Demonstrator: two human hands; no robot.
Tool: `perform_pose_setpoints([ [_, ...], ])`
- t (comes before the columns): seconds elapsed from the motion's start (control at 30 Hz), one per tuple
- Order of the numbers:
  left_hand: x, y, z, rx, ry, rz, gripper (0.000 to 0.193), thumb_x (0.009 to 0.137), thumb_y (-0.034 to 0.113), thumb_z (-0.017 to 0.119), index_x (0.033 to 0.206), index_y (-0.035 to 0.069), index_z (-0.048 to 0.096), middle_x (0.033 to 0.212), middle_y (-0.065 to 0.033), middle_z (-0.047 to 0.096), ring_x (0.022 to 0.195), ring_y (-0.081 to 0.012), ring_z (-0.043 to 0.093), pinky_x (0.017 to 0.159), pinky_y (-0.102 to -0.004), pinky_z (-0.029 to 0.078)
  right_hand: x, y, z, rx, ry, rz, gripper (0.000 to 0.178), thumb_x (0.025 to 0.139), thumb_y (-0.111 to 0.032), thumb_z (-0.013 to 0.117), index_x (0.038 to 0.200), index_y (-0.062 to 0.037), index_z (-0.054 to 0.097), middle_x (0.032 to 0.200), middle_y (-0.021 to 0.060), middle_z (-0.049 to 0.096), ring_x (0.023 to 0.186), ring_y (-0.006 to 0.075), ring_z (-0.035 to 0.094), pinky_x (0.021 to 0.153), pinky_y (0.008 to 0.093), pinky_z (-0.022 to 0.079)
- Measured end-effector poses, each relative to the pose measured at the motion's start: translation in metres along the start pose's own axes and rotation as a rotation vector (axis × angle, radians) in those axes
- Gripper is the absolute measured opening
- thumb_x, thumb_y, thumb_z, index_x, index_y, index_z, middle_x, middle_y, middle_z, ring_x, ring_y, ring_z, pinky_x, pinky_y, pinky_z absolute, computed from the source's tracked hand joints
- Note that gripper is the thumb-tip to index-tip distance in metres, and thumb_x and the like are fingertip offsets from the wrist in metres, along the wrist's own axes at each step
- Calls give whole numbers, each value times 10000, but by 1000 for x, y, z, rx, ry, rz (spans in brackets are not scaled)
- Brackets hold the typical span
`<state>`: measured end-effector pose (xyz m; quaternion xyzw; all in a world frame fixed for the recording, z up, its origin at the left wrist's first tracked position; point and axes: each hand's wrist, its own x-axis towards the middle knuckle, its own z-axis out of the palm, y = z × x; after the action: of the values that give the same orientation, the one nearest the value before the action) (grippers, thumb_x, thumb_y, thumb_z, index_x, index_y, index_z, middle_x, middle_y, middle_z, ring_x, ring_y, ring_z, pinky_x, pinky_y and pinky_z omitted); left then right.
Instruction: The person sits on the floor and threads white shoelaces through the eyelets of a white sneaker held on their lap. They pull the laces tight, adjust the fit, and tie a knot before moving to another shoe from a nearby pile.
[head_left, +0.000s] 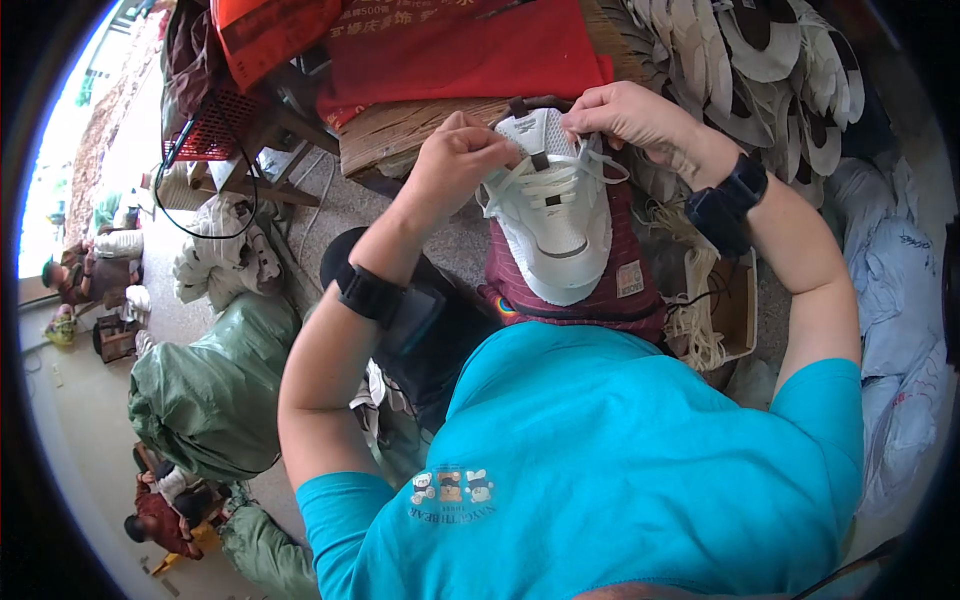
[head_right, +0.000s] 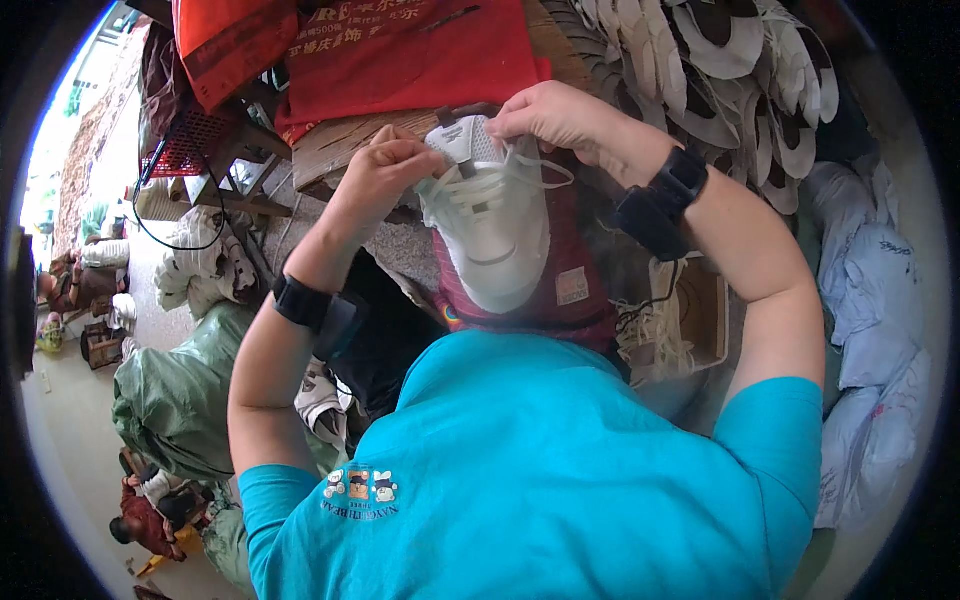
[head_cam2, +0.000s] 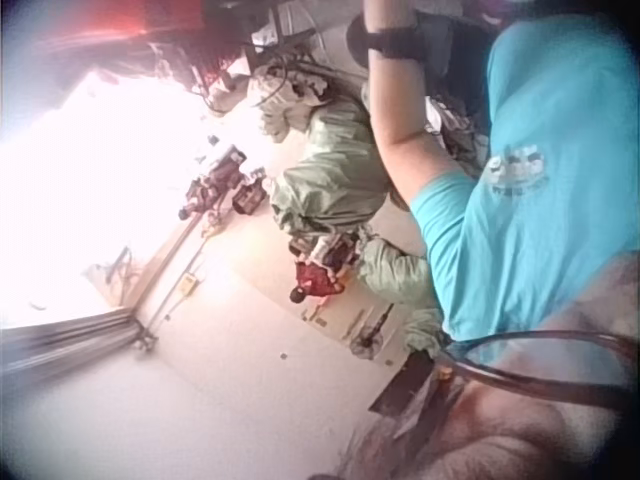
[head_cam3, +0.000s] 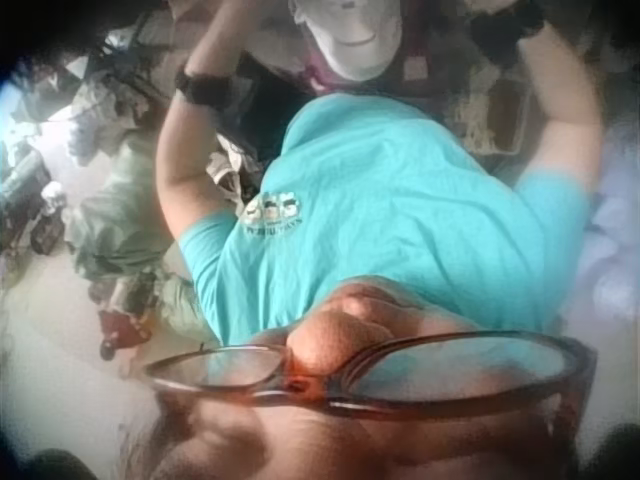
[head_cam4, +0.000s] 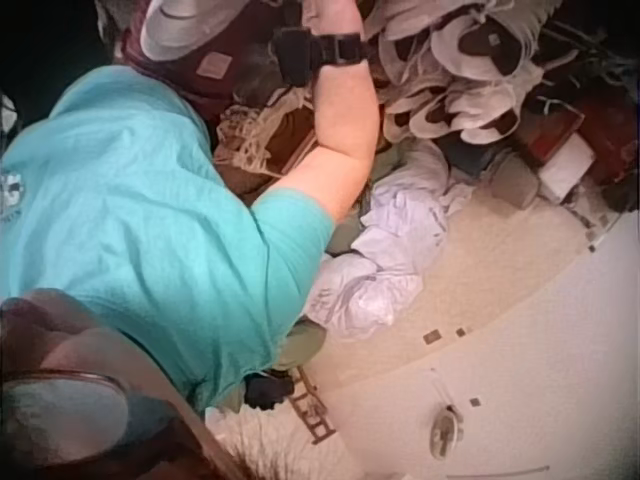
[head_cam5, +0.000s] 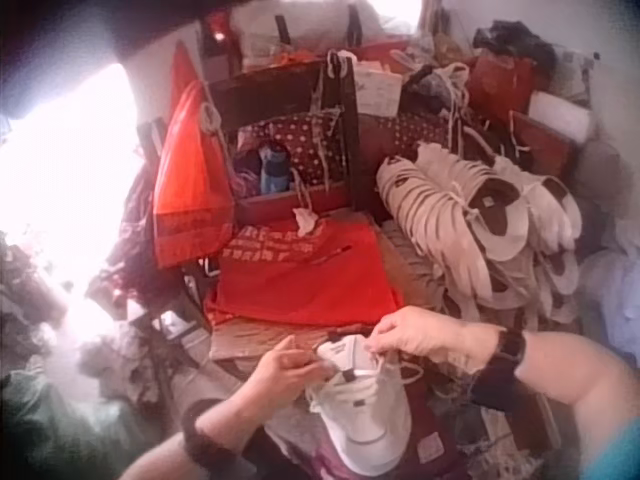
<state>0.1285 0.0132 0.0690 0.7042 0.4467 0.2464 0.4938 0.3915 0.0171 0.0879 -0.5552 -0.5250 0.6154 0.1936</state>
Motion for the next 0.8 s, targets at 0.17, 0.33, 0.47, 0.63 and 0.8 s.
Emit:
perform_pose_setpoints([
  [0.17, -10, 39, 5, -327, 185, 244, 195, 957, 193, 692, 981, 11, 758, 1050, -7, 531, 1028, -100, 514, 884, -246, 431, -28, -28, 20, -26, -8, -451, 137, 966, -149, 653, 961, -24, 709, 992, -12, 649, 856, 60, 562, 779, 231, 444],
  [0.33, -8, 82, -12, -325, 324, 615, 192, 955, 200, 690, 972, 21, 756, 938, 10, 559, 989, -111, 490, 828, -250, 419, -59, -81, 23, 5, -198, -788, 142, 975, -173, 651, 985, -42, 705, 900, -27, 651, 864, 54, 594, 787, 225, 473],
  [0.47, 10, 50, -6, -470, 209, 360, 210, 989, 192, 657, 1119, 29, 684, 903, 11, 657, 775, -23, 576, 690, -189, 482, -46, -67, 40, 103, -277, -529, 183, 989, -206, 646, 938, -34, 681, 923, -2, 670, 799, 62, 588, 733, 225, 474],
  [0.63, 7, 19, -2, -64, -185, 298, 254, 911, 196, 740, 1062, -1, 685, 892, -17, 692, 826, -85, 619, 734, -279, 521, -45, -62, 47, -114, -242, -743, 162, 994, -186, 640, 955, -36, 687, 934, 7, 678, 846, 63, 613, 767, 238, 496],
  [0.8, 4, 18, 24, -437, 12, 198, 227, 935, 184, 694, 1053, -8, 668, 936, -17, 670, 839, -87, 596, 740, -256, 498, -31, -48, 49, 179, -157, -718, 196, 1022, -206, 592, 1042, -50, 709, 1014, 32, 697, 925, 85, 645, 827, 257, 523],
])
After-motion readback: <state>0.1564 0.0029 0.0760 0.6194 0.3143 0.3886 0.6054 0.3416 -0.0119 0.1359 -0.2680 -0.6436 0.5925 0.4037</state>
